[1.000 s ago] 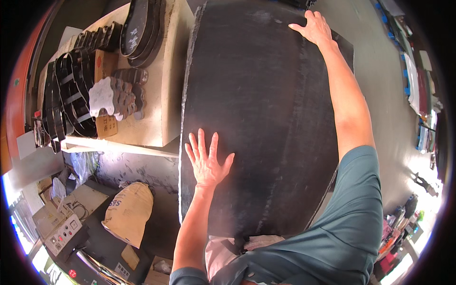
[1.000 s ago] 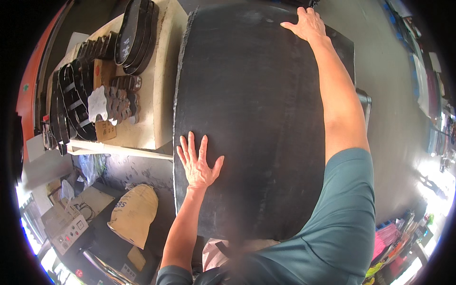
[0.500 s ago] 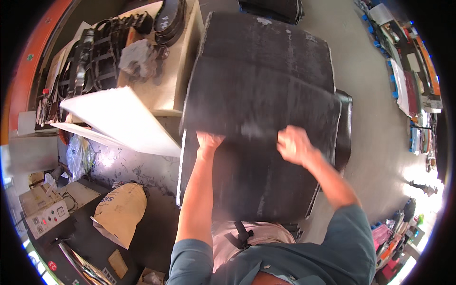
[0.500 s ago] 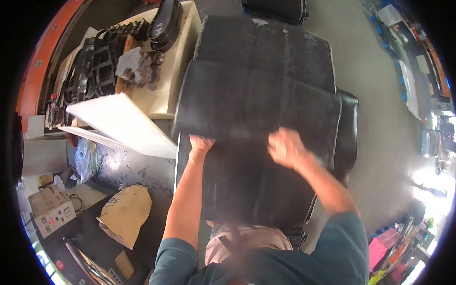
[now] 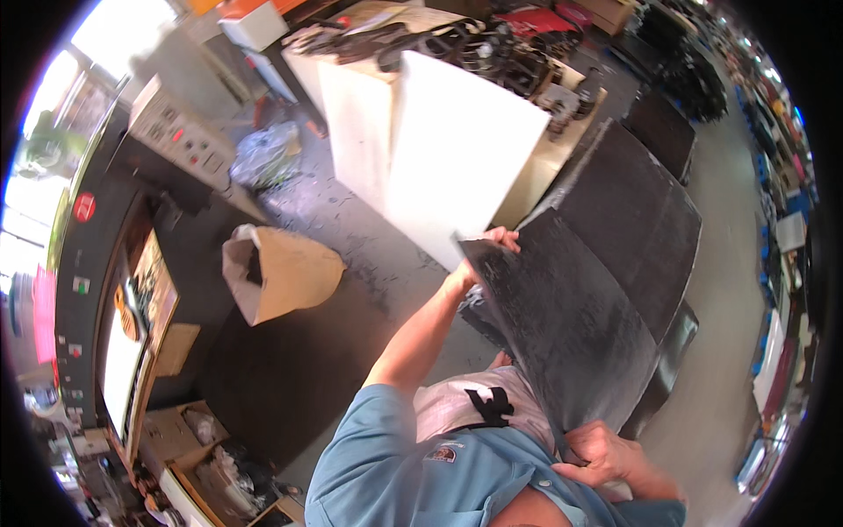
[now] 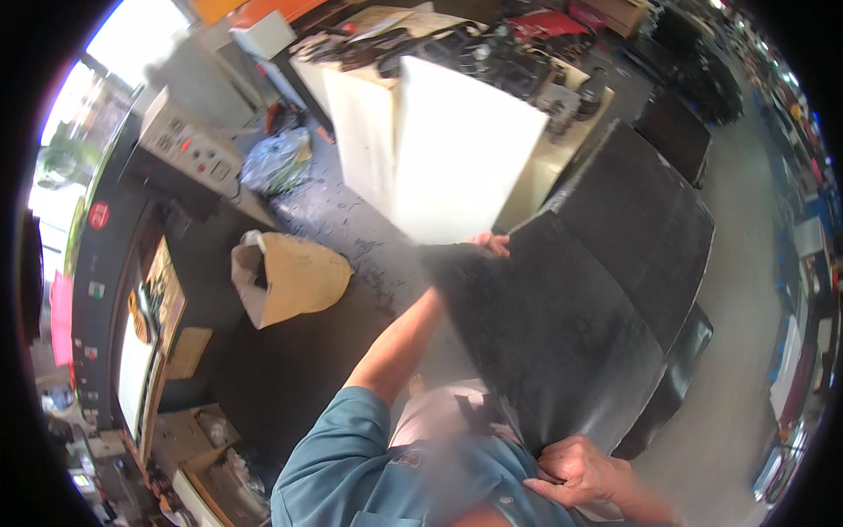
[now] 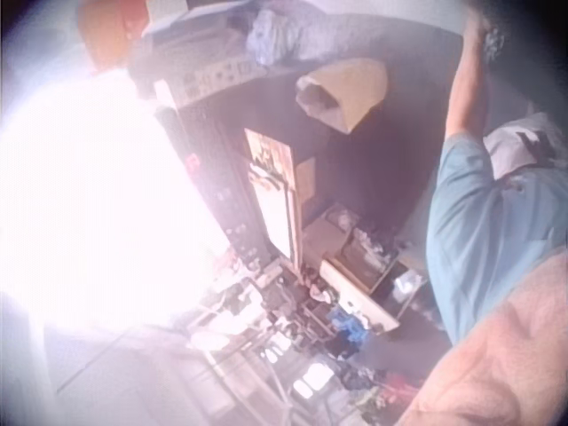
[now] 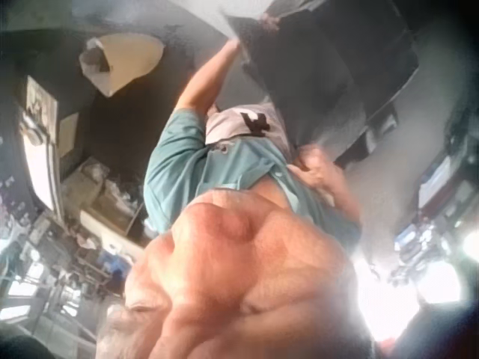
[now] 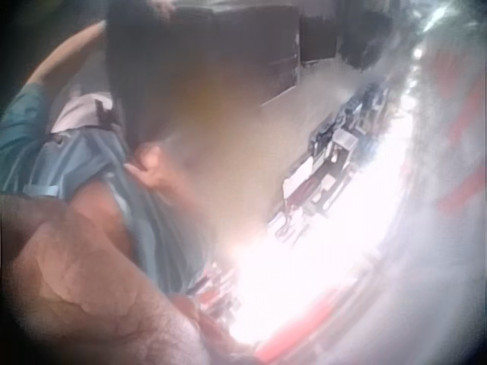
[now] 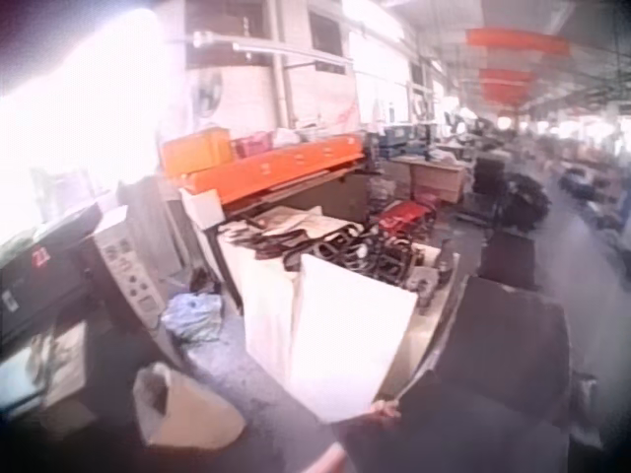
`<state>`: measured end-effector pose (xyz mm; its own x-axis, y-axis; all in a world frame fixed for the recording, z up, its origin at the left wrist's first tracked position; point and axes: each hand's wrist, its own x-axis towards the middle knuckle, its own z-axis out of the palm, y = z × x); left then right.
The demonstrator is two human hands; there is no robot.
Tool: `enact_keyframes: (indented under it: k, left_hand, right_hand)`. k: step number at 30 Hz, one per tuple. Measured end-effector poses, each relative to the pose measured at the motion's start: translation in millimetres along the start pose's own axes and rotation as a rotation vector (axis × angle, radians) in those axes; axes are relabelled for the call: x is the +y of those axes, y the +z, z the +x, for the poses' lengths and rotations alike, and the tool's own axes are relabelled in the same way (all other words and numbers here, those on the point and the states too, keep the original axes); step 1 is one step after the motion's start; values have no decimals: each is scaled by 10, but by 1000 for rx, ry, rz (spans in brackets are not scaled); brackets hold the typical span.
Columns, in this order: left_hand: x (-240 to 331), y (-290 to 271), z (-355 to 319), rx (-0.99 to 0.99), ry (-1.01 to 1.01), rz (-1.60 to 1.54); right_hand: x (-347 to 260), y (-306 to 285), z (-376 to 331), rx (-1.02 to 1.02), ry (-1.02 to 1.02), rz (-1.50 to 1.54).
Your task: The person places a black sheet of material onto a heated press, positions a wooden template over it, and closes the press. They repeat this cycle multiple times, removing the pressed material and replacing it with a fresh sheet. The person handles the black material, the wooden template, and the press throughout the task.
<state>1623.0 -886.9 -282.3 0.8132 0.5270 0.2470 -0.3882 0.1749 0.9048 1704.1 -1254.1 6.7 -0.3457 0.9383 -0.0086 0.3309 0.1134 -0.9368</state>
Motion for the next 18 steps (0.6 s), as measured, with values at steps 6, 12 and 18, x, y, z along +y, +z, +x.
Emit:
enact_keyframes:
  k: [6, 12, 18]
  left_hand:
    - [644, -279, -2442, 175, -59, -83]
    - [1546, -187, -4358, 657, -475, 109]
    - [2190, -400, -4963, 957, -263, 26]
  right_hand:
    - [-1148, 343, 1200, -326, -281, -53]
    - [-1810, 623, 2192, -504, -461, -3]
    - [-1790, 638, 3026, -640, -646, 69]
